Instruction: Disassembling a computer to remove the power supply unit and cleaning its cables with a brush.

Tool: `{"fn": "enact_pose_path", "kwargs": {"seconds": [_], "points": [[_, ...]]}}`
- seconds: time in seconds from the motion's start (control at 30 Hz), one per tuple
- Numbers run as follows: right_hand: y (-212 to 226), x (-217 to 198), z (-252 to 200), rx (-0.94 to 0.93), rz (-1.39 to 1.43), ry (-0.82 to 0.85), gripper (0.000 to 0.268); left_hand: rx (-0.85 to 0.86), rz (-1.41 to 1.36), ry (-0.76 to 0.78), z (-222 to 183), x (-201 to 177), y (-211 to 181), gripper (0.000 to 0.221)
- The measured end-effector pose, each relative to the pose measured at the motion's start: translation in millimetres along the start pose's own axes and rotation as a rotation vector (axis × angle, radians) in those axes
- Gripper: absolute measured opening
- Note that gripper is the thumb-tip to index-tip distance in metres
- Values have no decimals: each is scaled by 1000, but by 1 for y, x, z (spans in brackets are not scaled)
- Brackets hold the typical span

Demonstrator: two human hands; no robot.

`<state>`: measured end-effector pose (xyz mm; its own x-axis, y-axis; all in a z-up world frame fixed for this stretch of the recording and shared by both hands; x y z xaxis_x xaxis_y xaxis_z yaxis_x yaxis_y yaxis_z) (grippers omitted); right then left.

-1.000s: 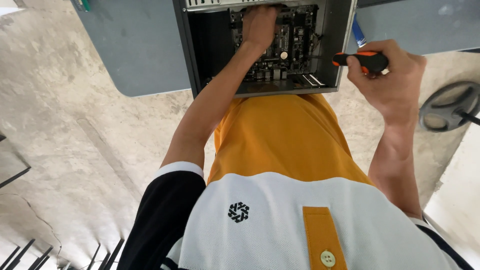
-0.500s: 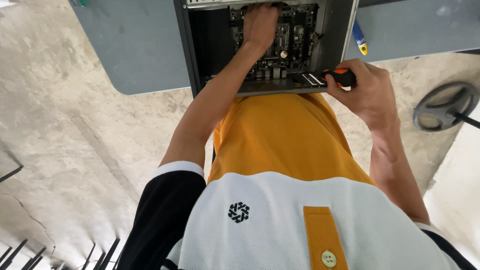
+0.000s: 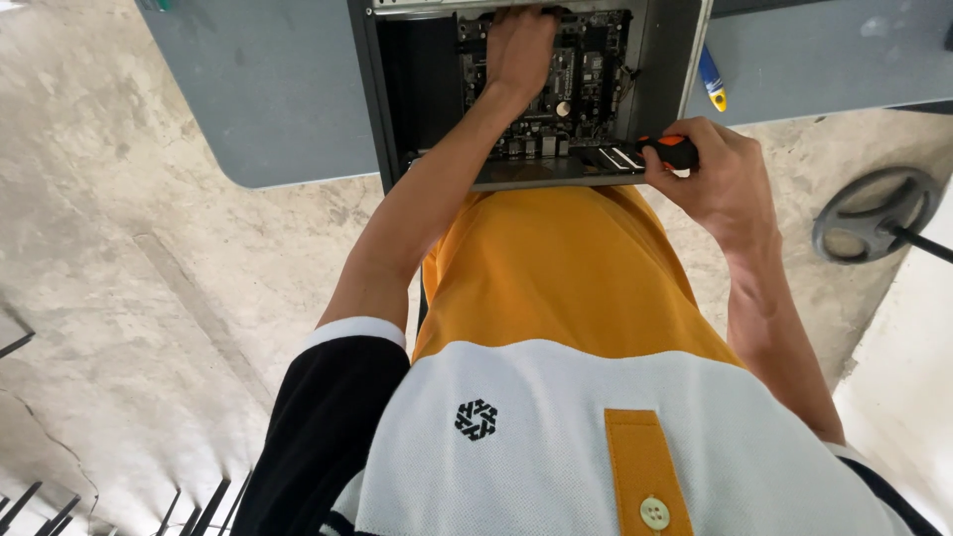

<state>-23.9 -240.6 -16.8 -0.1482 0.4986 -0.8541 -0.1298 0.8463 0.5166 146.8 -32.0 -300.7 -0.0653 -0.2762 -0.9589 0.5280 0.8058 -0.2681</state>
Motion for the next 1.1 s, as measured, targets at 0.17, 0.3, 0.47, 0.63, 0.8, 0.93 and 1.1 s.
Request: {"fn": "enact_pose_path", "kwargs": {"seconds": [0.17, 0.3, 0.47, 0.63, 0.8, 0.93, 1.1], "points": [[5, -3, 3, 11, 34, 6, 29, 17, 20, 59, 2, -16, -12, 46], [13, -10, 8, -2, 8, 43, 27, 79, -173, 173, 10, -49, -53, 59], [22, -14, 9, 45, -101, 156, 30, 233, -128, 165, 19, -15, -102, 90], [29, -22, 9, 68, -185, 160, 25, 99, -2, 143, 26, -21, -113, 109], [27, -20, 4, 90, -212, 146, 24, 17, 91, 133, 30, 4, -117, 113], [30, -21, 1, 89, -245, 155, 23, -18, 87, 121, 37, 18, -123, 102], [38, -24, 2, 64, -244, 165, 25, -71, 19, 179, 40, 39, -117, 70]]}}
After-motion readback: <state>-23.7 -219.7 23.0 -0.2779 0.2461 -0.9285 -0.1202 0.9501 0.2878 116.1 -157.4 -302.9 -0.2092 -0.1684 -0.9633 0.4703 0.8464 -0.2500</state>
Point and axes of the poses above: each hand's wrist, its own z-axis towards the middle knuckle, its own x-axis out of the palm, y = z × x, the point moved 8 cm from there along z, towards the middle knuckle, and after that the axes turned 5 degrees about x, right-handed, at the moved point
